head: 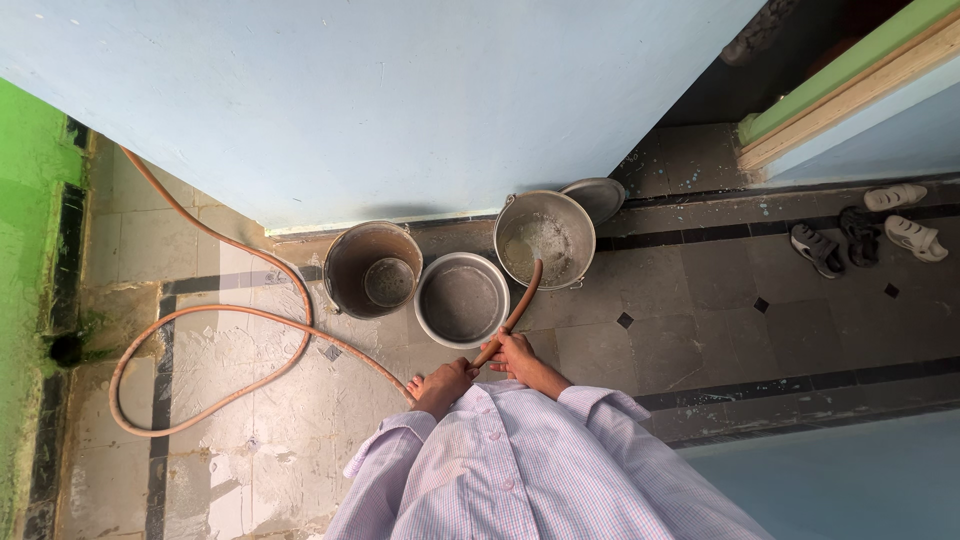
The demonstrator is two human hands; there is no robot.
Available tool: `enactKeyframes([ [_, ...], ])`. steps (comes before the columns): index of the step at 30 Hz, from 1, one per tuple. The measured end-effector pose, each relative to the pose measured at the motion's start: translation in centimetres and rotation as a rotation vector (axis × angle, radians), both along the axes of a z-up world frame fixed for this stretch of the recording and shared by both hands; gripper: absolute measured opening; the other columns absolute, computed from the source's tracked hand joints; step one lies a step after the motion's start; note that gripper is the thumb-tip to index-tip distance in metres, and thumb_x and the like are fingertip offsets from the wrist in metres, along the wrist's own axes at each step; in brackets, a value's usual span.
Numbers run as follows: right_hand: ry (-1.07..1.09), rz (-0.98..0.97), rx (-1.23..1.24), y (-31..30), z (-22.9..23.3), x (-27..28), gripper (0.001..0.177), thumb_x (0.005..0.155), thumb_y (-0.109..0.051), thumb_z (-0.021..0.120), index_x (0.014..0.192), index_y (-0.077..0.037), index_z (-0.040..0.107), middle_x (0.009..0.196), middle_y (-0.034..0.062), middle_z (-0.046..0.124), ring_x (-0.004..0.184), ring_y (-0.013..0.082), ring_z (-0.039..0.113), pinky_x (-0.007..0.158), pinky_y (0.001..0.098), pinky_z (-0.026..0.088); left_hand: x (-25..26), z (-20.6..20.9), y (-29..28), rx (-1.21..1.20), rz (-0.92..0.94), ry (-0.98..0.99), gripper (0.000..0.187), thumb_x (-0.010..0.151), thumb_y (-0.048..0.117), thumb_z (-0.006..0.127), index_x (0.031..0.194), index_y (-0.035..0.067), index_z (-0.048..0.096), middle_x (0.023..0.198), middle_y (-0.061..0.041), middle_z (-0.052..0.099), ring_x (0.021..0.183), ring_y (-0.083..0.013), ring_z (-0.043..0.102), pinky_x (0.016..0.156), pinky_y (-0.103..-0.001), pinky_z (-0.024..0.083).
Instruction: The person uses a hose to fill several green plastic buckets and metal buckets with water. They move the hose between containers to ensure each one is filled.
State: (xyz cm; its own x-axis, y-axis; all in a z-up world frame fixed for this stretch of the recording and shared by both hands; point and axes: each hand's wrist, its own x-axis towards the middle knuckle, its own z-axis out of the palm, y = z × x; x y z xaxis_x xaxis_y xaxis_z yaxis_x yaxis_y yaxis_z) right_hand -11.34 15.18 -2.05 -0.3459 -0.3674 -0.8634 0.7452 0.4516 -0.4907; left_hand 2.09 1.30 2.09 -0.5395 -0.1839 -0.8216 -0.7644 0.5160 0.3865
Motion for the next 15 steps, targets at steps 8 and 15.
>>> enactKeyframes([
  [8, -0.011, -0.011, 0.003, 0.0, 0.0, 0.2, 0.044, 0.109, -0.047, 0.033, 0.123, -0.009, 0.053, 0.124, 0.0120, 0.072, 0.114, 0.0269, 0.070, 0.081, 0.0391, 0.059, 0.2, 1.5, -0.1, 0.000, 0.011, -0.018, 0.047, 0.103, 0.056, 0.048, 0.135, 0.024, 0.062, 0.128, -0.007, 0.071, 0.123, -0.0279, 0.067, 0.105, -0.047, 0.050],
  [15, 0.007, -0.019, 0.014, -0.4, -0.3, -0.1, 0.044, 0.108, -0.046, 0.037, 0.122, -0.009, 0.055, 0.120, 0.0110, 0.074, 0.109, 0.0267, 0.071, 0.081, 0.0393, 0.058, 0.3, 0.6, 0.0, -0.014, -0.012, 0.033, 0.049, 0.104, 0.056, 0.045, 0.134, 0.022, 0.061, 0.125, -0.010, 0.072, 0.121, -0.0297, 0.068, 0.104, -0.047, 0.051],
])
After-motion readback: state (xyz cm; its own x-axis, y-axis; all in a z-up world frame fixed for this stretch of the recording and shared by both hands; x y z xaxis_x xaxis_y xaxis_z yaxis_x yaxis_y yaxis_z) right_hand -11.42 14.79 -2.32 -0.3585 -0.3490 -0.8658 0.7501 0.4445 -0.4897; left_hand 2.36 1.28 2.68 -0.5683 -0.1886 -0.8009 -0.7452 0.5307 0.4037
